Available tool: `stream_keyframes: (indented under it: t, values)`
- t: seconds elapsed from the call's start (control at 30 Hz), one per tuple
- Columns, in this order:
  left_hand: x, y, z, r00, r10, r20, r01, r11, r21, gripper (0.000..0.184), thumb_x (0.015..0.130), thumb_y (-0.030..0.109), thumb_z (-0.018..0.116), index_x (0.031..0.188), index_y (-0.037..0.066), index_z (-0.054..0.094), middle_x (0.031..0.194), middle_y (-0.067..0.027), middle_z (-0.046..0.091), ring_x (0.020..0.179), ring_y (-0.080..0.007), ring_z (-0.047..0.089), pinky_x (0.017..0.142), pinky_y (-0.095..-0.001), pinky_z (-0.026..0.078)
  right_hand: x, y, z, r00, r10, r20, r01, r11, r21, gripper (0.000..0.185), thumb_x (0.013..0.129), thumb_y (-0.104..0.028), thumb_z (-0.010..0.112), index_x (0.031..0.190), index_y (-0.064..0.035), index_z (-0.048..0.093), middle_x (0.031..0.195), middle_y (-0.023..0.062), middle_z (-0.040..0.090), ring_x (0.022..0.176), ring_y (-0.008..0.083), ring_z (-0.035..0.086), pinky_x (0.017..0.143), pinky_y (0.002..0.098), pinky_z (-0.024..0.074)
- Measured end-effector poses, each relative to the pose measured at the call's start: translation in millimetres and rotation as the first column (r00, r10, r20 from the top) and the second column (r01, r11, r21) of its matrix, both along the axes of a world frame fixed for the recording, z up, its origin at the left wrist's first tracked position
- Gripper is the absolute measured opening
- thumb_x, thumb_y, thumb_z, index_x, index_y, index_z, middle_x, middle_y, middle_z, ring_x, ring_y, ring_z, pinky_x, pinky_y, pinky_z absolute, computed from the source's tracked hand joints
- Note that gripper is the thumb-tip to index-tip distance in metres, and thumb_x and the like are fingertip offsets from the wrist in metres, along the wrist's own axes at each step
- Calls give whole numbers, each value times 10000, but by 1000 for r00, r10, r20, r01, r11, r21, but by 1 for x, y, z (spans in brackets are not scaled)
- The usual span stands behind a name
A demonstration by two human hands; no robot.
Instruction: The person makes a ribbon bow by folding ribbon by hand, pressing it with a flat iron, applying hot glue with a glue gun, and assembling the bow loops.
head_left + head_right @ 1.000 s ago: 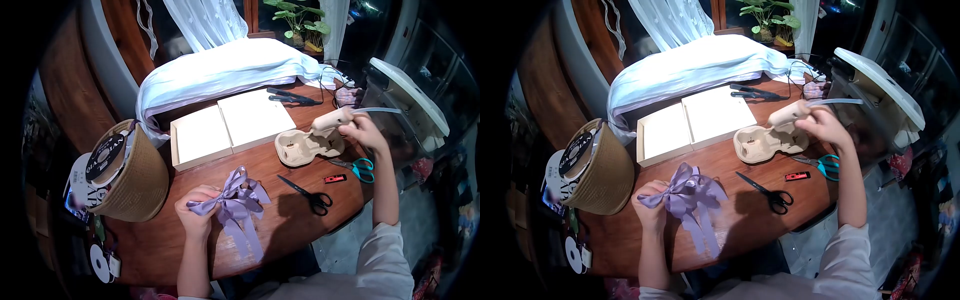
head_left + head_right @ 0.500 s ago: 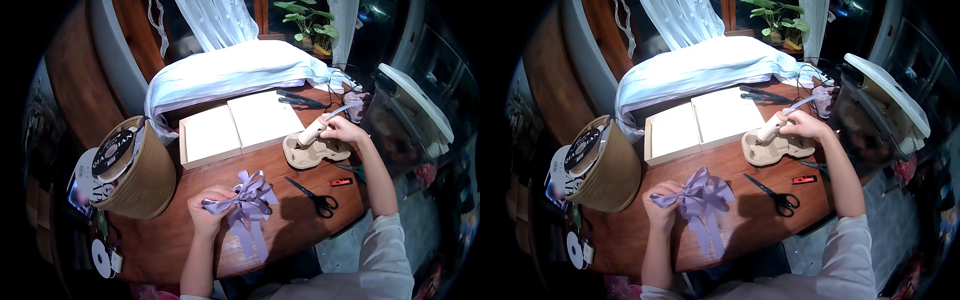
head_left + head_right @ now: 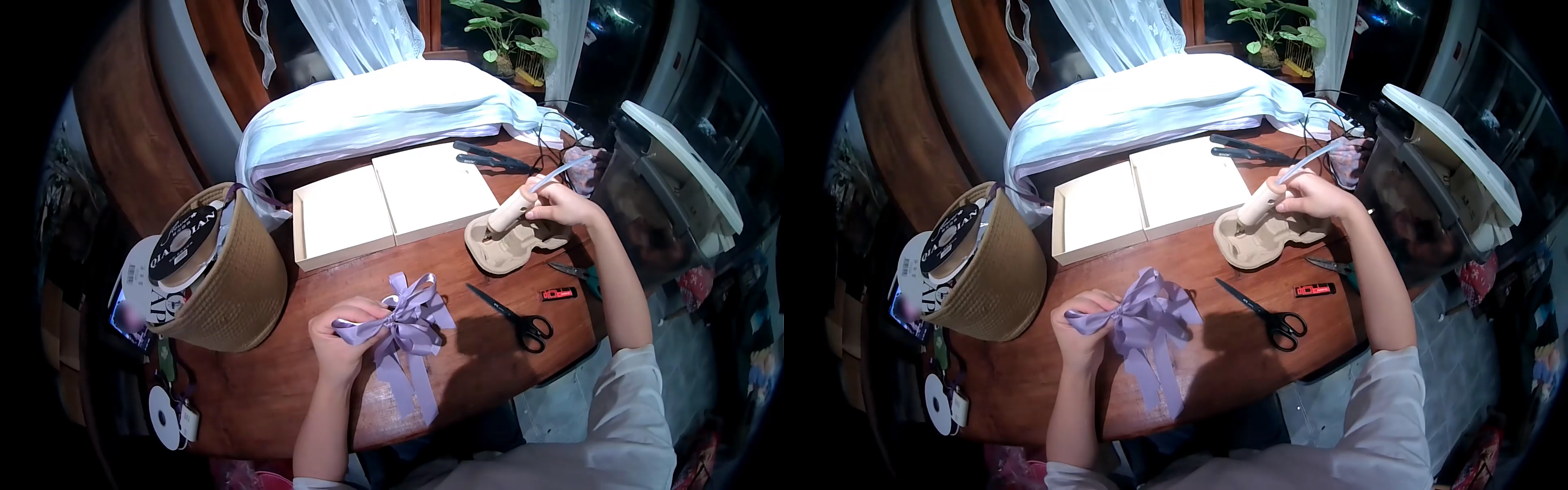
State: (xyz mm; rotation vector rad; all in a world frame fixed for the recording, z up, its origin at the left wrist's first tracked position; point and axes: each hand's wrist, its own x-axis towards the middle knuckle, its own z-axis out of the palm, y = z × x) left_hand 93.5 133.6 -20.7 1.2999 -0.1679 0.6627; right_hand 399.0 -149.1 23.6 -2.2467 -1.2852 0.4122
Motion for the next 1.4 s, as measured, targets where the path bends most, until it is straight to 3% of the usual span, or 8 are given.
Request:
stream_keyframes:
  t: [0.57, 0.8, 0.93, 1.07, 1.13, 1.2, 1.27, 1.4]
  values:
    - [0, 2, -1, 1000, 0, 0, 0, 1000, -7, 177, 608, -116, 714, 701, -20, 599, 800, -155, 645, 785, -235, 624, 738, -337, 497, -3, 6, -25, 964, -13, -264, 55, 987, 152, 351, 724, -67, 697, 1035, -19, 540, 998, 55, 499, 1009, 196, 470, 896, 286, 358]
    - [-1, 3, -2, 1000, 2, -3, -2, 1000, -1, 179, 611, -112, 719, 712, -20, 603, 809, -157, 646, 787, -234, 624, 735, -332, 500, -8, -8, -37, 986, -73, 152, 39, 976, 215, 400, 664, -17, 673, 1042, -25, 540, 1071, 88, 487, 1018, 244, 481, 882, 326, 390]
    - [-1, 2, -2, 1000, -14, 6, 15, 1000, -10, 177, 617, -106, 721, 720, -19, 606, 817, -154, 646, 793, -227, 622, 726, -324, 496, -61, -9, -21, 686, -432, 585, 267, 898, 349, 88, 717, -57, 602, 778, 3, 580, 774, 130, 573, 784, 309, 551, 691, 390, 432]
    - [-1, 1, -2, 1000, -4, -4, 4, 1000, 6, 175, 623, -100, 723, 726, -16, 608, 824, -153, 645, 802, -222, 620, 727, -319, 492, -153, 9, 19, 661, -664, 349, 436, 719, 542, 43, 731, -52, 589, 713, -25, 561, 616, 94, 512, 557, 248, 514, 558, 366, 416]
    - [-1, -1, -2, 1000, -1, -2, 1, 1000, 9, 177, 624, -98, 724, 730, -15, 608, 826, -152, 645, 806, -221, 620, 733, -319, 492, -188, 26, 27, 846, -363, 391, 29, 763, 646, 84, 726, -86, 616, 707, -40, 549, 565, 72, 479, 493, 213, 477, 542, 345, 408]
    - [-2, -2, -2, 1000, 8, 1, -8, 1000, 22, 181, 625, -94, 726, 739, -13, 611, 834, -155, 648, 808, -221, 623, 731, -317, 495, -208, 51, 62, 871, 219, 440, -265, 963, 45, 131, 698, -142, 659, 758, -62, 574, 652, 54, 523, 568, 195, 508, 555, 330, 414]
    - [-2, -1, 0, 1000, 7, 4, -7, 999, 38, 180, 628, -92, 726, 744, -13, 612, 837, -157, 649, 806, -222, 625, 728, -314, 497, -221, 87, 22, 766, -73, 639, -389, 738, 551, 246, 674, -218, 695, 848, -66, 607, 775, 48, 553, 669, 211, 535, 585, 340, 422]
    - [-1, 1, 3, 998, 55, -7, -53, 986, 156, 179, 631, -79, 731, 752, -13, 618, 846, -154, 654, 804, -205, 629, 712, -298, 500, -210, 107, -2, 828, -59, 557, -368, 693, 620, 344, 647, -245, 735, 917, -69, 618, 852, 45, 553, 733, 217, 536, 621, 352, 431]
